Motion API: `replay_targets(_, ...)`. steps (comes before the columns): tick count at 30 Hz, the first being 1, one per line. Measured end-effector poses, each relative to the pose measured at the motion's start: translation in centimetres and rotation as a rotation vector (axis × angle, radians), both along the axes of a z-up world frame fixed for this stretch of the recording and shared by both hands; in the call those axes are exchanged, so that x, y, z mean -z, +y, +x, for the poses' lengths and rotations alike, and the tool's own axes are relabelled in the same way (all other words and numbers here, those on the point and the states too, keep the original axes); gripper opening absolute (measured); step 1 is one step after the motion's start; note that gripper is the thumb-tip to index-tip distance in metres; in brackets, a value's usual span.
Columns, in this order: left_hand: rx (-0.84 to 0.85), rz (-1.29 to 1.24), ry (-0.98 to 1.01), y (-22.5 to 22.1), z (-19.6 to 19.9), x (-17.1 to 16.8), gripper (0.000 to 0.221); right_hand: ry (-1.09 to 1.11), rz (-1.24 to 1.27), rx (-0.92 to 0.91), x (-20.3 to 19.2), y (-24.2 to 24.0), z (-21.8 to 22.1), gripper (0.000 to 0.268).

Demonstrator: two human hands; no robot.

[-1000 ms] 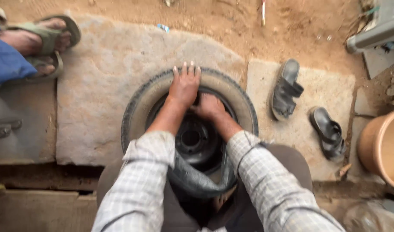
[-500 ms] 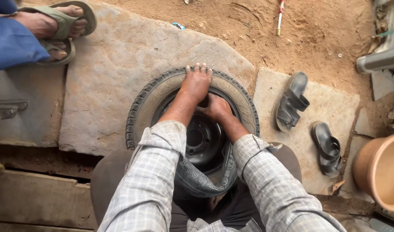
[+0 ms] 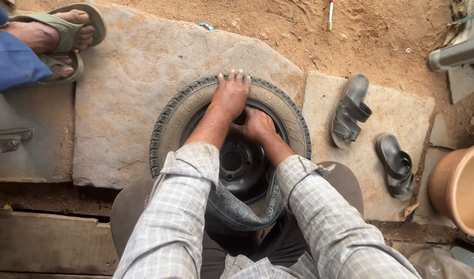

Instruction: Repairing a flat tire by prying the tire off the rim, removing the inner tube, and reassembling it.

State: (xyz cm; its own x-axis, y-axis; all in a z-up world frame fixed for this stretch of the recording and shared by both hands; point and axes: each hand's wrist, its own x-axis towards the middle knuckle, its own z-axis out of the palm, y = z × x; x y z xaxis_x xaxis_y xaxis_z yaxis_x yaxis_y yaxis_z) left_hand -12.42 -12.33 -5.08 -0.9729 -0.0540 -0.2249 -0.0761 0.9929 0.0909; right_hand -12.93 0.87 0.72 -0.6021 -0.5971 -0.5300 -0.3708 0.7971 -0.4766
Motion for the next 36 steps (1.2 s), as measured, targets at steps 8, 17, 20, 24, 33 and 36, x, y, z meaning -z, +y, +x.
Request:
replay_targets(8, -0.008, 0.003, -0.014, 0.3, 0.5, -0.2, 0.058, 0.06, -0.01, 0.029, 1.7, -0.1, 0.5, 0.058)
replay_targets(17, -0.008, 0.004, -0.042, 0.0, -0.2, -1.2, 0.06, 0.091, -0.001, 0.004, 1.7, 0.0, -0.1, 0.055)
replay_targets(20, -0.006, 0.002, -0.087, 0.1, -0.1, -1.8, 0.061, 0.079, -0.011, 0.038, 1.2, -0.1, 0.0, 0.053)
replay_targets(24, -0.005, -0.009, -0.096, 0.1, -0.4, -1.2, 0.059, 0.022, 0.005, 0.041, 0.4, -0.1, -0.2, 0.055)
replay_targets(33, 0.028, -0.044, -0.067, -0.4, -0.5, -1.6, 0.062, 0.125, 0.009, -0.034, 3.2, 0.3, -0.2, 0.059)
replay_targets(36, 0.031, -0.033, -0.07, -0.1, -0.1, -1.8, 0.062, 0.261, -0.074, -0.066, 5.2, 0.9, 0.2, 0.069)
